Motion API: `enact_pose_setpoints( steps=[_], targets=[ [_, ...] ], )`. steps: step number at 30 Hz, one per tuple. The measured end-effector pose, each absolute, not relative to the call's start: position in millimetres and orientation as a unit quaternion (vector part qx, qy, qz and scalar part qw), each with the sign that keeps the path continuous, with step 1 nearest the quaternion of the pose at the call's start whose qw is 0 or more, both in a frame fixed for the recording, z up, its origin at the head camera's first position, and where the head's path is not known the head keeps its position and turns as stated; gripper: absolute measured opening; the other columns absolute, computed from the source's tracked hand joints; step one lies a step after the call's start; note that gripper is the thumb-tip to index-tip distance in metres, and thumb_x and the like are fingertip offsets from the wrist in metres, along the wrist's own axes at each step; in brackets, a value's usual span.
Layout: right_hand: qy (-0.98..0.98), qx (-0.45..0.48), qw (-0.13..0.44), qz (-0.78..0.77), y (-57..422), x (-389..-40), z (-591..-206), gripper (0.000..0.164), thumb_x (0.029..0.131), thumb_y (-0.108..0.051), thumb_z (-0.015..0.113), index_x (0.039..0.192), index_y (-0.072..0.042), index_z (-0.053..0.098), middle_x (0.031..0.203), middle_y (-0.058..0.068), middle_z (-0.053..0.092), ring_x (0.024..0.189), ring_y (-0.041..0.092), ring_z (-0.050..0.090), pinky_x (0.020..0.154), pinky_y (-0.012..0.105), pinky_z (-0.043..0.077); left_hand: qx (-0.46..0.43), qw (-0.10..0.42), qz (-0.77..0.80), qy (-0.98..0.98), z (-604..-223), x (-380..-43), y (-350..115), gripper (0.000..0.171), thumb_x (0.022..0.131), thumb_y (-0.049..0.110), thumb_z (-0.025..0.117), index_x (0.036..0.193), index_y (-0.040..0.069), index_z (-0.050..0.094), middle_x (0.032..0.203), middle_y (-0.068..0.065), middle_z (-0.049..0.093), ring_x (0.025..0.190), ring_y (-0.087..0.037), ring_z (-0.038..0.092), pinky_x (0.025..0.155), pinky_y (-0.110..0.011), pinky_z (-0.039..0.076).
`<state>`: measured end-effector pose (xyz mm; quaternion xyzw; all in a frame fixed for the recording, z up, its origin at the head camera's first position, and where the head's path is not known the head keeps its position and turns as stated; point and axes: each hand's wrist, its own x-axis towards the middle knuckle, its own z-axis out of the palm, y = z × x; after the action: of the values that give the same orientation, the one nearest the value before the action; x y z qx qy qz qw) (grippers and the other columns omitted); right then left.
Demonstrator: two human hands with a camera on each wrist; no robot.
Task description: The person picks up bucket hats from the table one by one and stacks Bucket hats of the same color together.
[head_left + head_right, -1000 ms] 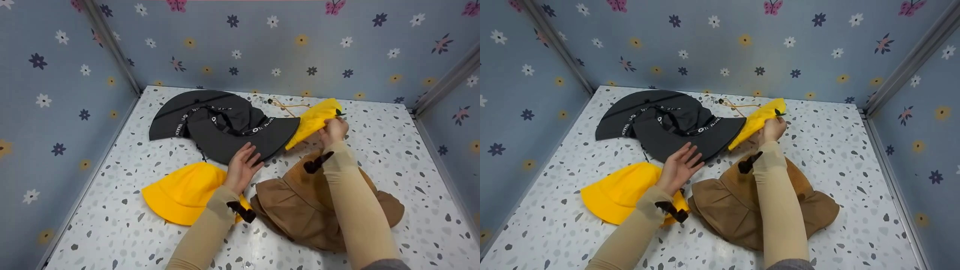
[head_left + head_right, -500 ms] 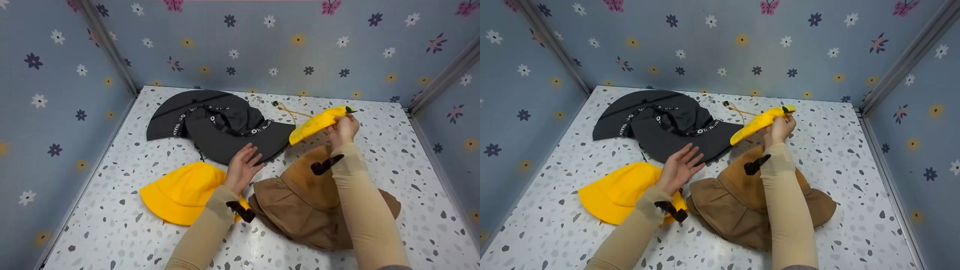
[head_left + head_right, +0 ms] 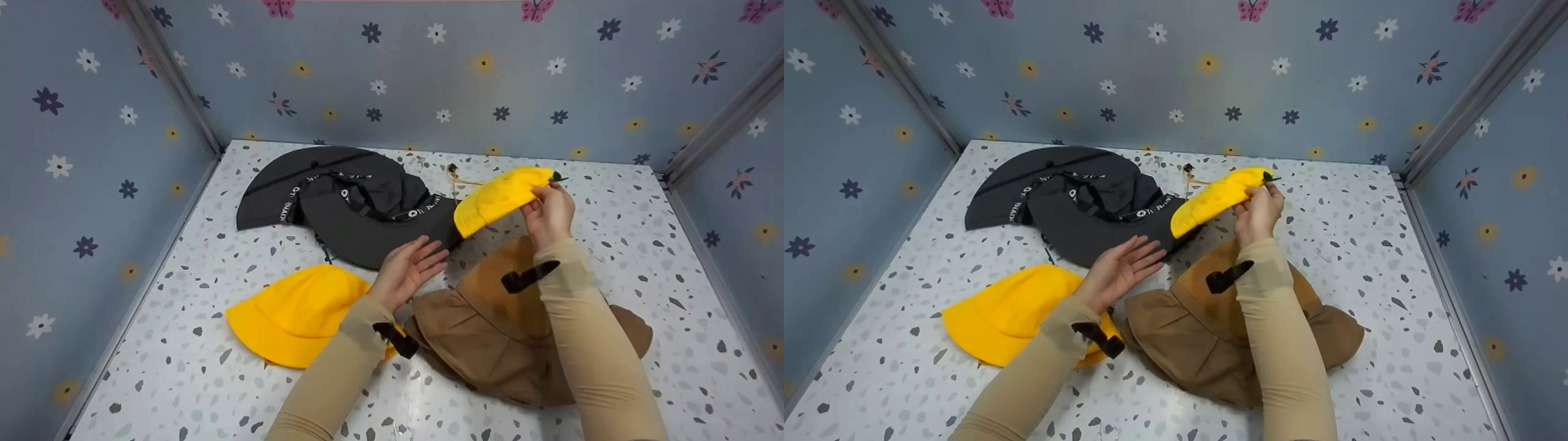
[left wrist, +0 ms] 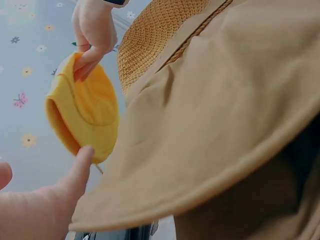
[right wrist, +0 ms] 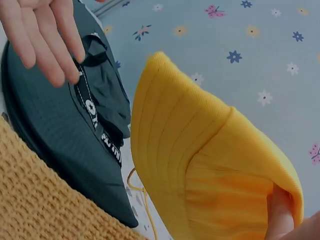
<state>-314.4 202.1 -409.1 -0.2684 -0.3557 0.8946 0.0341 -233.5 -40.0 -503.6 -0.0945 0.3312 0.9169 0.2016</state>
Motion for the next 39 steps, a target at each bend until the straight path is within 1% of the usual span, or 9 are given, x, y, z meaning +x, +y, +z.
enact_pose_setpoints(
  steps=[5, 9, 13, 18, 20, 23, 29, 32, 39],
  targets=[
    [-0.344, -0.253, 0.012, 0.904, 194, -308, -409, 0.067, 0.097, 0.009, 0.042, 0.155, -0.022, 0.027, 0.138, 0.006, 0.05, 0.099, 0.017, 0.064, 0.091, 0.029, 0.057, -0.077, 0.214, 0.912, 0.34, -502, -235, -33, 0.054, 0.107, 0.018, 0.043, 0.151, -0.007, 0.023, 0.154, -0.028, 0.035, 0.138, -0.041, 0.043, 0.109, -0.047, 0.044],
    [-0.345, -0.239, 0.0, 0.908, 187, -303, -410, 0.07, 0.097, 0.009, 0.042, 0.157, -0.021, 0.023, 0.144, 0.007, 0.048, 0.104, 0.017, 0.064, 0.094, 0.028, 0.056, -0.074, 0.22, 0.91, 0.345, -500, -236, -28, 0.049, 0.107, 0.024, 0.045, 0.145, -0.005, 0.038, 0.137, -0.023, 0.057, 0.131, -0.038, 0.053, 0.103, -0.044, 0.051],
    [-0.342, -0.225, -0.009, 0.912, 182, -298, -411, 0.07, 0.097, 0.008, 0.041, 0.158, -0.02, 0.02, 0.148, 0.007, 0.044, 0.103, 0.016, 0.063, 0.09, 0.027, 0.057, -0.07, 0.227, 0.911, 0.337, -497, -237, -24, 0.049, 0.106, 0.032, 0.044, 0.141, -0.002, 0.049, 0.111, -0.013, 0.07, 0.11, -0.03, 0.068, 0.103, -0.044, 0.051],
    [-0.337, -0.219, -0.017, 0.916, 179, -292, -410, 0.074, 0.096, 0.011, 0.039, 0.159, -0.019, 0.015, 0.152, 0.008, 0.04, 0.094, 0.016, 0.063, 0.079, 0.025, 0.058, -0.077, 0.218, 0.915, 0.331, -494, -238, -18, 0.046, 0.106, 0.028, 0.045, 0.139, -0.004, 0.05, 0.099, -0.009, 0.072, 0.089, -0.019, 0.072, 0.097, -0.037, 0.055],
    [-0.334, -0.227, -0.019, 0.915, 180, -291, -409, 0.075, 0.096, 0.011, 0.039, 0.159, -0.021, 0.014, 0.153, 0.007, 0.039, 0.094, 0.015, 0.062, 0.079, 0.025, 0.058, -0.081, 0.21, 0.916, 0.333, -494, -240, -16, 0.045, 0.106, 0.026, 0.046, 0.138, -0.006, 0.05, 0.098, -0.009, 0.072, 0.086, -0.017, 0.071, 0.088, -0.032, 0.059],
    [-0.331, -0.239, -0.021, 0.913, 181, -290, -409, 0.076, 0.095, 0.011, 0.038, 0.16, -0.023, 0.014, 0.155, 0.005, 0.038, 0.105, 0.014, 0.06, 0.091, 0.025, 0.056, -0.081, 0.201, 0.915, 0.339, -494, -241, -14, 0.043, 0.106, 0.022, 0.046, 0.137, -0.007, 0.05, 0.099, -0.01, 0.071, 0.085, -0.017, 0.071, 0.075, -0.026, 0.06],
    [-0.328, -0.231, -0.022, 0.916, 182, -289, -412, 0.076, 0.095, 0.011, 0.034, 0.16, -0.02, 0.01, 0.157, 0.003, 0.034, 0.134, 0.014, 0.044, 0.113, 0.026, 0.04, -0.061, 0.203, 0.91, 0.356, -493, -241, -13, 0.039, 0.106, 0.007, 0.043, 0.143, -0.005, 0.043, 0.112, -0.013, 0.067, 0.092, -0.016, 0.071, 0.079, -0.027, 0.06],
    [-0.332, -0.219, -0.015, 0.918, 182, -288, -413, 0.073, 0.095, 0.011, 0.035, 0.159, -0.017, 0.012, 0.157, 0.005, 0.032, 0.135, 0.015, 0.042, 0.114, 0.026, 0.038, -0.057, 0.202, 0.908, 0.362, -494, -240, -12, 0.041, 0.105, 0.004, 0.043, 0.146, -0.002, 0.04, 0.117, -0.014, 0.064, 0.093, -0.018, 0.071, 0.079, -0.029, 0.06],
    [-0.37, -0.212, -0.028, 0.904, 180, -281, -415, 0.068, 0.098, 0.0, 0.048, 0.158, -0.021, 0.023, 0.154, 0.004, 0.038, 0.125, 0.015, 0.05, 0.111, 0.027, 0.043, -0.067, 0.185, 0.912, 0.361, -493, -236, -12, 0.05, 0.103, 0.003, 0.048, 0.15, 0.01, 0.031, 0.114, -0.013, 0.064, 0.088, -0.021, 0.072, 0.074, -0.033, 0.061]
  ],
)
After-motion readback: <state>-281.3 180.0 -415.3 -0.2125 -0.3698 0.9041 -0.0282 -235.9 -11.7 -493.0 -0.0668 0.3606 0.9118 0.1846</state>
